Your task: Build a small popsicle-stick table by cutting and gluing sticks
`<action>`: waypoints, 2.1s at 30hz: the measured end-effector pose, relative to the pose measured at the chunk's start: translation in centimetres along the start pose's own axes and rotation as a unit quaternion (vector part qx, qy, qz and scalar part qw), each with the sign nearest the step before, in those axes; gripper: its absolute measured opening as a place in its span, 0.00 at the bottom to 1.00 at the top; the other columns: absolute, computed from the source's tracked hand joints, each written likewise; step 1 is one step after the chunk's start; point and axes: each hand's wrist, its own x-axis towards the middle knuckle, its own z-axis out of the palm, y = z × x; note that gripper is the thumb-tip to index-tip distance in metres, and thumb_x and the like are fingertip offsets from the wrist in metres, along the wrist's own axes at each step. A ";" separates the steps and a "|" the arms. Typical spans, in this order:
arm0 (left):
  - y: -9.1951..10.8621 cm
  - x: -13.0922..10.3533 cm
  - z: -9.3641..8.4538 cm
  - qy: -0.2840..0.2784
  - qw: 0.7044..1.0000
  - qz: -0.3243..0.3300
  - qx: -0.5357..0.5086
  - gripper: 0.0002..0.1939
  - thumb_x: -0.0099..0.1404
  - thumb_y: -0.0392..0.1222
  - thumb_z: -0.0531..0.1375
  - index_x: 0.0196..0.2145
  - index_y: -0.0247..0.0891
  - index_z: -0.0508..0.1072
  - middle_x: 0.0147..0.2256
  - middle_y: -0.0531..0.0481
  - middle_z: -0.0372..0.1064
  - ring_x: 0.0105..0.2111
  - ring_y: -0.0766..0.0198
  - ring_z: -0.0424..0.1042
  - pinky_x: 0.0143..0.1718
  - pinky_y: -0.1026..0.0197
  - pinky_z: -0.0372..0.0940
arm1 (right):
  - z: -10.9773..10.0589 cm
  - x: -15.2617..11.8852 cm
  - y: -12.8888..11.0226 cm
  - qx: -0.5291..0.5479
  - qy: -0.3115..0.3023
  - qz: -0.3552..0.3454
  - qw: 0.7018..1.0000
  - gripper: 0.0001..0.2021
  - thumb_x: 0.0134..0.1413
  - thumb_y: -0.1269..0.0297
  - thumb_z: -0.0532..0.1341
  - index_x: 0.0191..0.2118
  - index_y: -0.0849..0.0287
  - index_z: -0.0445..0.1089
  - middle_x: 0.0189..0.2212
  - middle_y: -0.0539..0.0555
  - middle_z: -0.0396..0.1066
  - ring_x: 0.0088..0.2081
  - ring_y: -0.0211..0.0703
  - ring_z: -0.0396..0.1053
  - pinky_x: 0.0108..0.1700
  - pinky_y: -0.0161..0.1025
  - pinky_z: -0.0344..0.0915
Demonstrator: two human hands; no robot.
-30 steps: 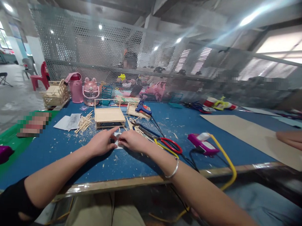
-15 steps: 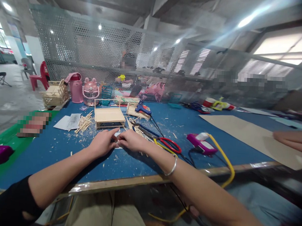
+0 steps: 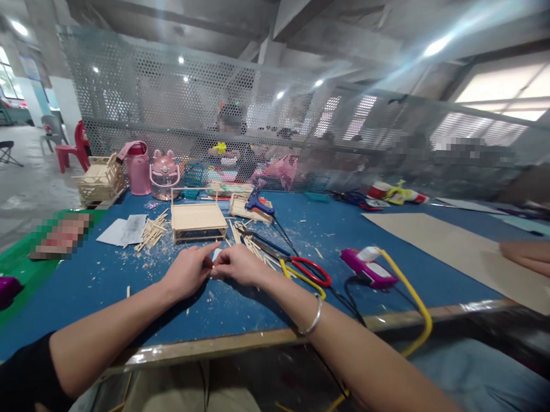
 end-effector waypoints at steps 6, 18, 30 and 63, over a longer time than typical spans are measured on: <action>0.1 0.1 0.1 0.004 0.994 -0.045 -0.098 0.28 0.53 0.39 0.58 0.53 0.37 0.61 0.29 0.52 0.72 0.28 0.65 0.68 0.34 0.64 0.60 | -0.7 -1.5 -0.4 0.008 0.066 0.015 0.998 0.08 0.48 0.67 0.56 0.25 0.63 0.70 0.19 0.49 0.67 0.22 0.32 0.60 0.25 0.29 0.50; -0.2 0.1 0.5 0.002 0.992 -0.053 -0.118 0.26 0.52 0.39 0.58 0.51 0.37 0.64 0.28 0.52 0.71 0.27 0.65 0.67 0.34 0.64 0.60 | -0.3 -2.0 -0.4 -0.066 0.059 -0.014 0.996 0.06 0.49 0.68 0.56 0.29 0.60 0.71 0.25 0.51 0.70 0.27 0.35 0.62 0.28 0.31 0.51; 0.0 0.0 0.2 0.007 0.995 -0.055 -0.084 0.27 0.53 0.42 0.58 0.51 0.37 0.63 0.30 0.50 0.72 0.29 0.63 0.69 0.33 0.63 0.60 | 1.1 -0.5 0.3 0.112 0.070 0.005 0.991 0.04 0.42 0.68 0.61 0.25 0.63 0.71 0.19 0.48 0.67 0.21 0.32 0.60 0.24 0.29 0.53; 0.5 -0.1 -2.5 -0.053 0.992 -0.041 -0.106 0.19 0.58 0.49 0.50 0.28 0.33 0.76 0.20 0.54 0.64 0.22 0.68 0.57 0.25 0.66 0.51 | 0.6 0.1 -0.3 0.354 0.114 0.017 0.928 0.06 0.39 0.66 0.61 0.26 0.64 0.68 0.16 0.46 0.64 0.19 0.30 0.59 0.23 0.30 0.56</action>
